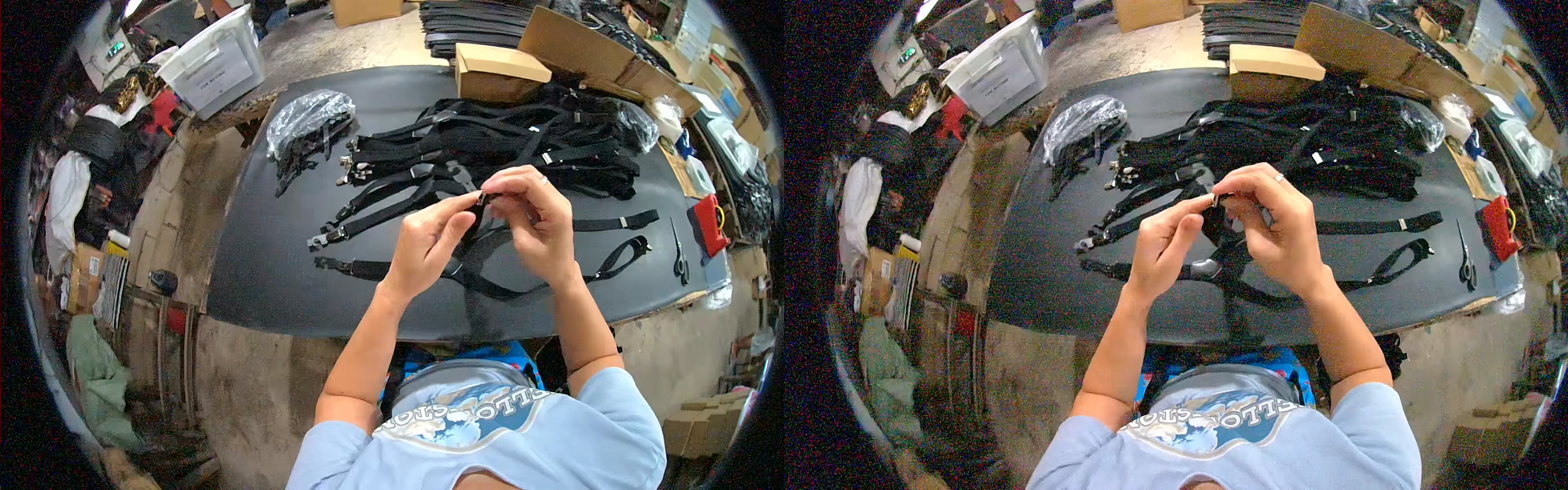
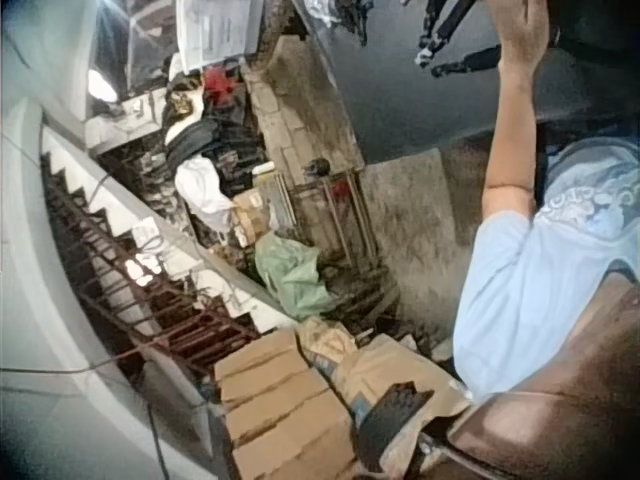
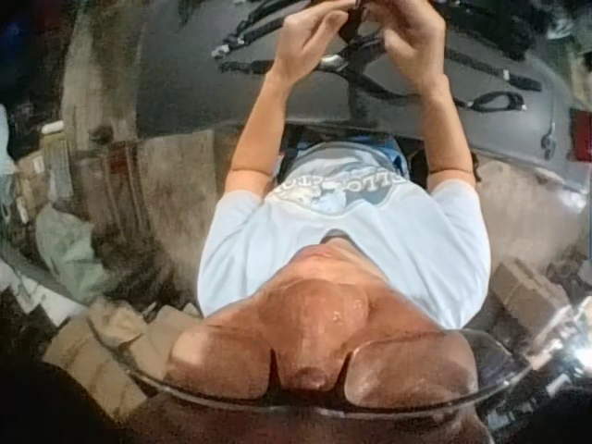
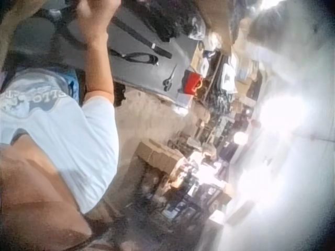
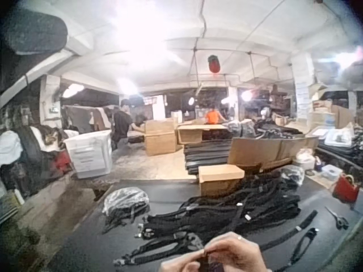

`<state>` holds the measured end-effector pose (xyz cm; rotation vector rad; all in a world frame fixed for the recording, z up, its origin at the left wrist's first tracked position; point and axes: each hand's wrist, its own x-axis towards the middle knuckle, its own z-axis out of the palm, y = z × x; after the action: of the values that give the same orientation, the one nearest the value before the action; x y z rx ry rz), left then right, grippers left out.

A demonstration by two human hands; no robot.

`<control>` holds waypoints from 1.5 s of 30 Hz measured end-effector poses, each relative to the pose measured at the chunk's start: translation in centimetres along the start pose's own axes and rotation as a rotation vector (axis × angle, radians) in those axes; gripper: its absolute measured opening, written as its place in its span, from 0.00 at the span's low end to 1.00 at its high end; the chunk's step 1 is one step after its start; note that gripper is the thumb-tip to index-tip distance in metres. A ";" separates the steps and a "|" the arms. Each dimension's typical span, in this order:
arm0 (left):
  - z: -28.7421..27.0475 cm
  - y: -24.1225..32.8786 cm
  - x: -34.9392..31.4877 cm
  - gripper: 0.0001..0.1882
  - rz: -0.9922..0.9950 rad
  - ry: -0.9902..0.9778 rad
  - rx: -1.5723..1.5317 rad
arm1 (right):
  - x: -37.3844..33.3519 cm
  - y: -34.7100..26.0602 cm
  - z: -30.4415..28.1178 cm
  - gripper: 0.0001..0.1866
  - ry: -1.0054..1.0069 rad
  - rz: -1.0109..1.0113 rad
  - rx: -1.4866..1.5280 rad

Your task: The person assembles harness straps by trimming them with snips, attaching clips and buckles, and fastening the hook-and-loop strap ends together by hand.

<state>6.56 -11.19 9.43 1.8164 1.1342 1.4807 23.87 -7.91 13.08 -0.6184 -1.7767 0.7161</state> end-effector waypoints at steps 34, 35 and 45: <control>0.4 -0.5 -2.6 0.19 -0.119 -0.096 -0.176 | -0.6 -0.1 2.1 0.09 0.122 0.413 0.306; 0.3 0.0 -2.7 0.19 -0.121 -0.120 -0.156 | -0.4 -0.2 2.1 0.08 0.033 0.410 0.274; 0.6 1.0 -3.0 0.17 -0.076 -0.081 0.007 | -1.6 1.2 2.3 0.13 0.128 0.299 0.346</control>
<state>7.32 -14.16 8.55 1.8005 1.1574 1.3496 22.25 -8.56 10.64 -0.6815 -1.4119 1.1344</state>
